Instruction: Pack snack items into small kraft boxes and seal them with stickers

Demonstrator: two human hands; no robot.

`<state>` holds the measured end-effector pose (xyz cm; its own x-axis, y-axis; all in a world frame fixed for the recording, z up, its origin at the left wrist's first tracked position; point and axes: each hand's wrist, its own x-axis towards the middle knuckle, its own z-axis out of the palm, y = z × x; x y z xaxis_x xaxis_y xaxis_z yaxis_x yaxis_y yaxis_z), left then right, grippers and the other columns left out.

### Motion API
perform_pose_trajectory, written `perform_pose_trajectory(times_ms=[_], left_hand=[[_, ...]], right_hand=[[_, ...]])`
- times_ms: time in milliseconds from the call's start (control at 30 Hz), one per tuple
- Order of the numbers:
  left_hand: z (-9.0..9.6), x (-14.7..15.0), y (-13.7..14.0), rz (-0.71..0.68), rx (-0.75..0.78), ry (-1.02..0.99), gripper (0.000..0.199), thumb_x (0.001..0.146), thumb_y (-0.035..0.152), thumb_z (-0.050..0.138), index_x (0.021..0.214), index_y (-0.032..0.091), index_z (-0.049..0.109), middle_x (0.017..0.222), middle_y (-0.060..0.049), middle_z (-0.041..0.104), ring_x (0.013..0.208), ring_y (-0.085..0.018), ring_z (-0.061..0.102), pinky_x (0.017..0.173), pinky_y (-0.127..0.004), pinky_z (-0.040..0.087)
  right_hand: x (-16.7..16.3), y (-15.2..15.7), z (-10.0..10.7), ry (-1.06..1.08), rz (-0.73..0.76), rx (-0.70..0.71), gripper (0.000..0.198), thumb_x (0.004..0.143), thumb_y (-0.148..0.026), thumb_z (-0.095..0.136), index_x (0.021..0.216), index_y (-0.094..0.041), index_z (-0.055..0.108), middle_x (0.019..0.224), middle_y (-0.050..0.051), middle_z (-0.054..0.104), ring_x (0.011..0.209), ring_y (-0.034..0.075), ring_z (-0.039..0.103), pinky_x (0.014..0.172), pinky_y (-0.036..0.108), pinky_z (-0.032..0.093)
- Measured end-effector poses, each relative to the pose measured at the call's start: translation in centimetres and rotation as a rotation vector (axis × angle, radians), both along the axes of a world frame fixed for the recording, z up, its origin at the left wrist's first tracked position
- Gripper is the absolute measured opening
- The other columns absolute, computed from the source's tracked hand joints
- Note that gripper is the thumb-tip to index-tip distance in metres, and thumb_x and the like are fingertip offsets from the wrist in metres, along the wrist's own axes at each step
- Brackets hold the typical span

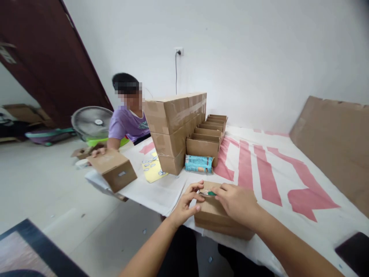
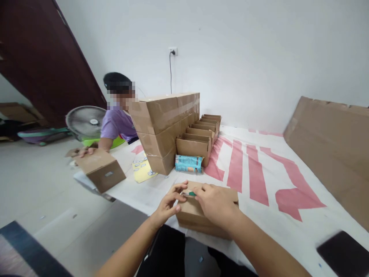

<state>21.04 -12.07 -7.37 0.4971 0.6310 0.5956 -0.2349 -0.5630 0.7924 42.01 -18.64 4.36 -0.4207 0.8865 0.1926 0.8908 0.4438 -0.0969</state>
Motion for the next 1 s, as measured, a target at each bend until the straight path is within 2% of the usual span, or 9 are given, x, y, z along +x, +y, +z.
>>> perform_pose_trajectory(times_ms=[200, 467, 600, 800, 1000], left_hand=[[-0.4, 0.0, 0.1, -0.018, -0.023, -0.012, 0.021, 0.083, 0.035, 0.063, 0.099, 0.022, 0.067, 0.130, -0.011, 0.043, 0.138, -0.034, 0.026, 0.113, -0.054, 0.021], [-0.3, 0.1, -0.1, 0.006, -0.023, -0.005, 0.020, 0.083, 0.035, 0.062, 0.098, 0.022, 0.066, 0.129, -0.010, 0.044, 0.138, -0.035, 0.027, 0.112, -0.055, 0.021], [-0.4, 0.1, -0.1, 0.014, -0.025, 0.003, 0.021, 0.084, 0.036, 0.062, 0.098, 0.021, 0.066, 0.129, -0.011, 0.044, 0.138, -0.035, 0.026, 0.111, -0.055, 0.021], [-0.1, 0.2, -0.4, 0.031, -0.032, 0.018, 0.021, 0.084, 0.037, 0.061, 0.098, 0.021, 0.065, 0.130, -0.011, 0.044, 0.138, -0.035, 0.027, 0.111, -0.054, 0.022], [1.0, 0.1, -1.0, 0.058, -0.082, 0.033, 0.035, 0.083, 0.041, 0.061, 0.112, 0.023, 0.052, 0.128, -0.012, 0.046, 0.137, -0.032, 0.030, 0.111, -0.051, 0.025]], right_hand=[[-0.5, 0.4, -0.9, -0.063, 0.029, 0.020, 0.027, 0.096, -0.025, 0.039, 0.111, -0.024, 0.060, 0.092, 0.006, 0.065, 0.076, 0.018, 0.061, 0.066, 0.028, 0.040], [2.4, -1.2, -0.3, -0.071, -0.080, -0.031, 0.026, 0.094, -0.024, 0.041, 0.111, -0.027, 0.062, 0.093, 0.005, 0.065, 0.079, 0.019, 0.062, 0.066, 0.028, 0.041], [5.0, -2.5, -0.5, -0.073, -0.127, -0.034, 0.028, 0.093, -0.022, 0.043, 0.112, -0.026, 0.061, 0.096, 0.006, 0.064, 0.078, 0.018, 0.062, 0.064, 0.027, 0.042], [10.5, -5.1, -1.5, -0.066, -0.266, -0.021, 0.032, 0.094, -0.032, 0.038, 0.116, -0.032, 0.061, 0.090, 0.004, 0.065, 0.070, 0.018, 0.063, 0.055, 0.026, 0.044], [16.3, -6.6, -4.7, 0.112, -0.349, 0.011, 0.038, 0.093, -0.043, 0.036, 0.119, -0.030, 0.061, 0.100, 0.006, 0.066, 0.080, 0.019, 0.065, 0.065, 0.030, 0.051]])
